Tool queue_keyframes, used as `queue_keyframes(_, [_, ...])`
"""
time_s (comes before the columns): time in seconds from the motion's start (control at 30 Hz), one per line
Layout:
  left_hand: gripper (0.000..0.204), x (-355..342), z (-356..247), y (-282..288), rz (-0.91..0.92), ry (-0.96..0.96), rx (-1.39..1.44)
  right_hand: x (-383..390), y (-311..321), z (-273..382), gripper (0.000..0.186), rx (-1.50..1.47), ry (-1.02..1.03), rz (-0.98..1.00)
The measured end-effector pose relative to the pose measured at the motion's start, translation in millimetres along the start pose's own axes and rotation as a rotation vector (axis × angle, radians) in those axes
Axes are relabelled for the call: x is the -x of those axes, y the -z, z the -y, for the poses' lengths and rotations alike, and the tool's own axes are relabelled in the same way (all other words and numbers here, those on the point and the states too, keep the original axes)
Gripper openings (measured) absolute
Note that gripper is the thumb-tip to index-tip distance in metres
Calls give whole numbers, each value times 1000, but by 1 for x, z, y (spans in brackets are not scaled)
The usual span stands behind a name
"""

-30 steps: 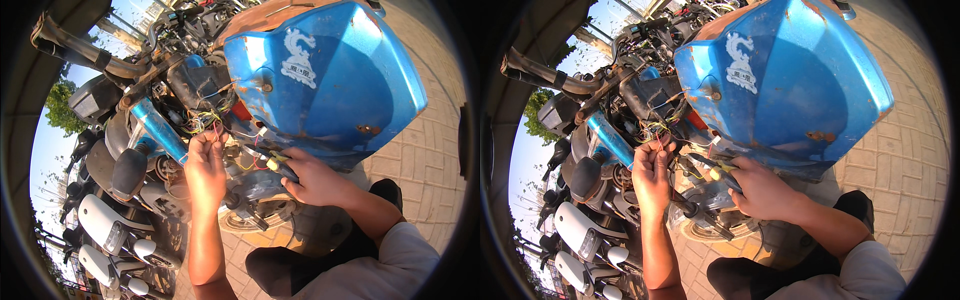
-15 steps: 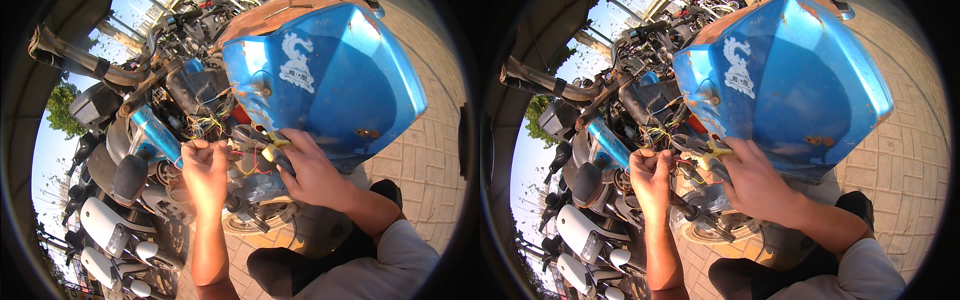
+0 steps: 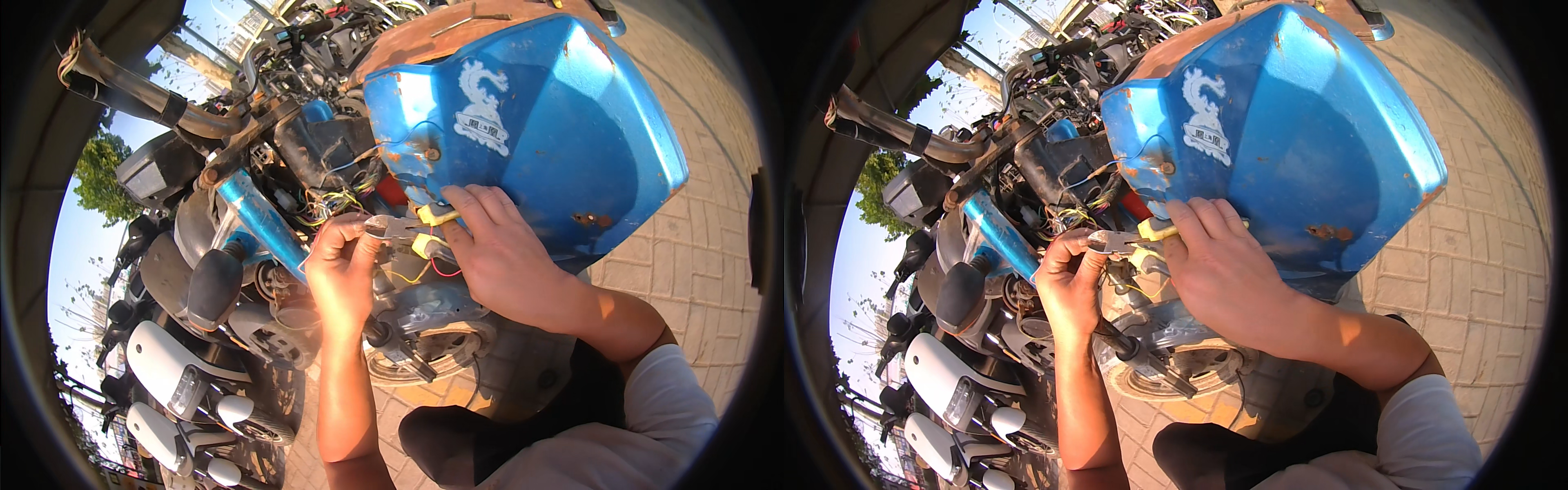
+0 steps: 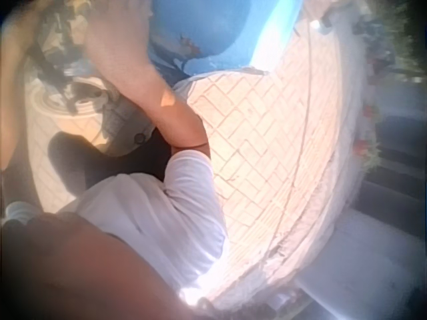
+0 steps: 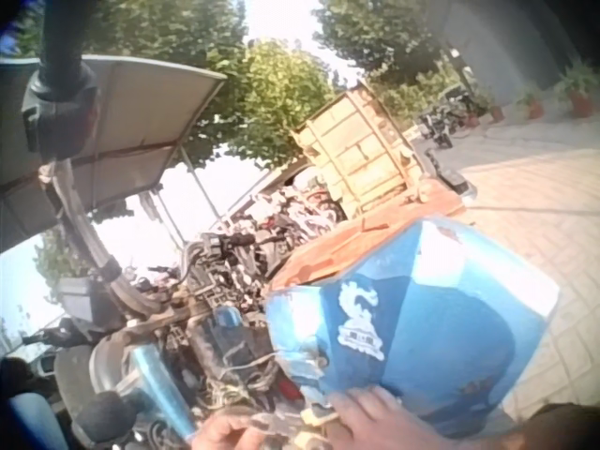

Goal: The person works on the exposed wiring harness of a blue motorcycle, using a yellow-handled tool to strip and twist wires near the fuel tank. The person repeatedly adjusts and connects wires within the engine compartment area.

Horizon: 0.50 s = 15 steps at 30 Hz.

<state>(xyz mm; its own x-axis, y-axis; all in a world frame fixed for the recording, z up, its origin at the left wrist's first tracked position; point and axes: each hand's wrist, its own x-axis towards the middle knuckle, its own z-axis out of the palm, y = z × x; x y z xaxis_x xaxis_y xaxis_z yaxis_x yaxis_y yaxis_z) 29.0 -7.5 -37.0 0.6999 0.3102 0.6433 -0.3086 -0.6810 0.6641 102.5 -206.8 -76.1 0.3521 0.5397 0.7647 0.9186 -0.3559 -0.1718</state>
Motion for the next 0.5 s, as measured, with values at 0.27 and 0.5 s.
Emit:
queue_keyframes(0.27, [11,-3,-7,9,102,25,-230,-2,6,4,24,159,54,7])
queue_keyframes(0.5, [20,-4,-7,10,137,205,-7,0,11,0,16,-438,-219,299])
